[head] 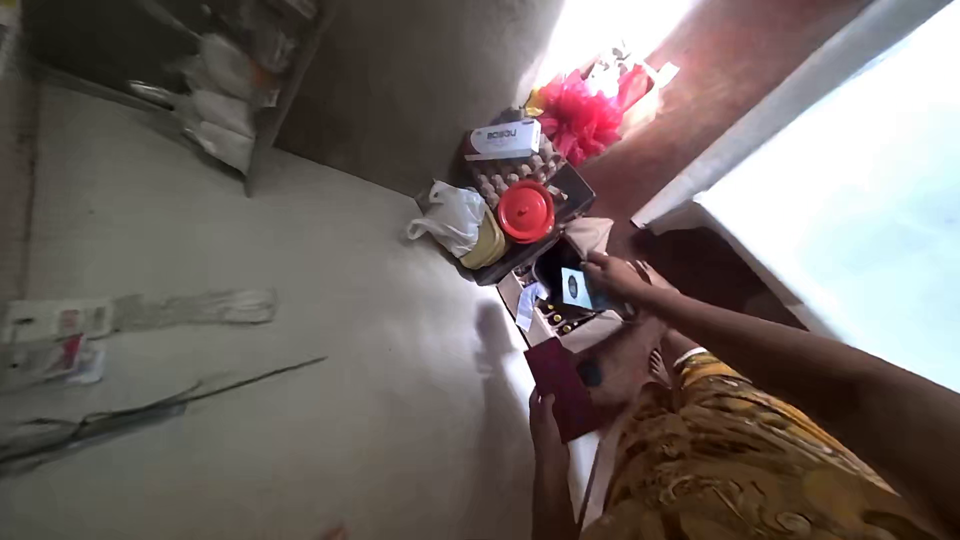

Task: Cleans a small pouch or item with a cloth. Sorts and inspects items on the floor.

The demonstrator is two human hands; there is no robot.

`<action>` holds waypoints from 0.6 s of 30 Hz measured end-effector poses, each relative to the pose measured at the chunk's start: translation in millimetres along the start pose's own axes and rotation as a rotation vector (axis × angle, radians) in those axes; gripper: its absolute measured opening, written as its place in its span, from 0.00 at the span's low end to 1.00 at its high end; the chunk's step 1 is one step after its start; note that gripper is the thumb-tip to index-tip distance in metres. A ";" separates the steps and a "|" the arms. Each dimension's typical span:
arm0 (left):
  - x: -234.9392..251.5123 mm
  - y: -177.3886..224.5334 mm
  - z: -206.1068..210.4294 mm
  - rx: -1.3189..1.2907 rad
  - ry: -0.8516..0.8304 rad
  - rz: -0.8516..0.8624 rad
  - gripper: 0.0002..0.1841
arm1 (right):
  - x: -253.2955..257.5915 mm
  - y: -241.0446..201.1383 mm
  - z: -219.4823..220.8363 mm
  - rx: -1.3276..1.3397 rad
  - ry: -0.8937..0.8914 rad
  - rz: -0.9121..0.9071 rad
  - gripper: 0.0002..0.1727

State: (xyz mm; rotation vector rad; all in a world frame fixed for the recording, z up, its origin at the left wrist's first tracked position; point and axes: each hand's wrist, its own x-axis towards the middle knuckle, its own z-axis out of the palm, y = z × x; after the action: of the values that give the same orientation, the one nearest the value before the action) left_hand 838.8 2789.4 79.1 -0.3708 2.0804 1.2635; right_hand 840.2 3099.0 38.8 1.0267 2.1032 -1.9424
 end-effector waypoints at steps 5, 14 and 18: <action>35.0 2.9 8.5 -0.057 0.132 -0.034 0.25 | 126.4 -50.6 51.2 0.052 -0.085 -0.080 0.24; 126.8 34.0 22.6 -0.076 0.358 0.069 0.20 | 226.0 -95.5 69.6 0.089 -0.161 -0.161 0.23; 215.9 128.2 25.2 -0.044 0.488 0.179 0.30 | 206.8 -81.1 41.2 0.138 -0.104 -0.163 0.21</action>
State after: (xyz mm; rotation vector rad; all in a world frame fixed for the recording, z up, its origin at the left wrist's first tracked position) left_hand 619.1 2895.0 13.6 -0.5691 2.5436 1.4323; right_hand 623.7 3147.8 -3.1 0.7769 2.0810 -2.1918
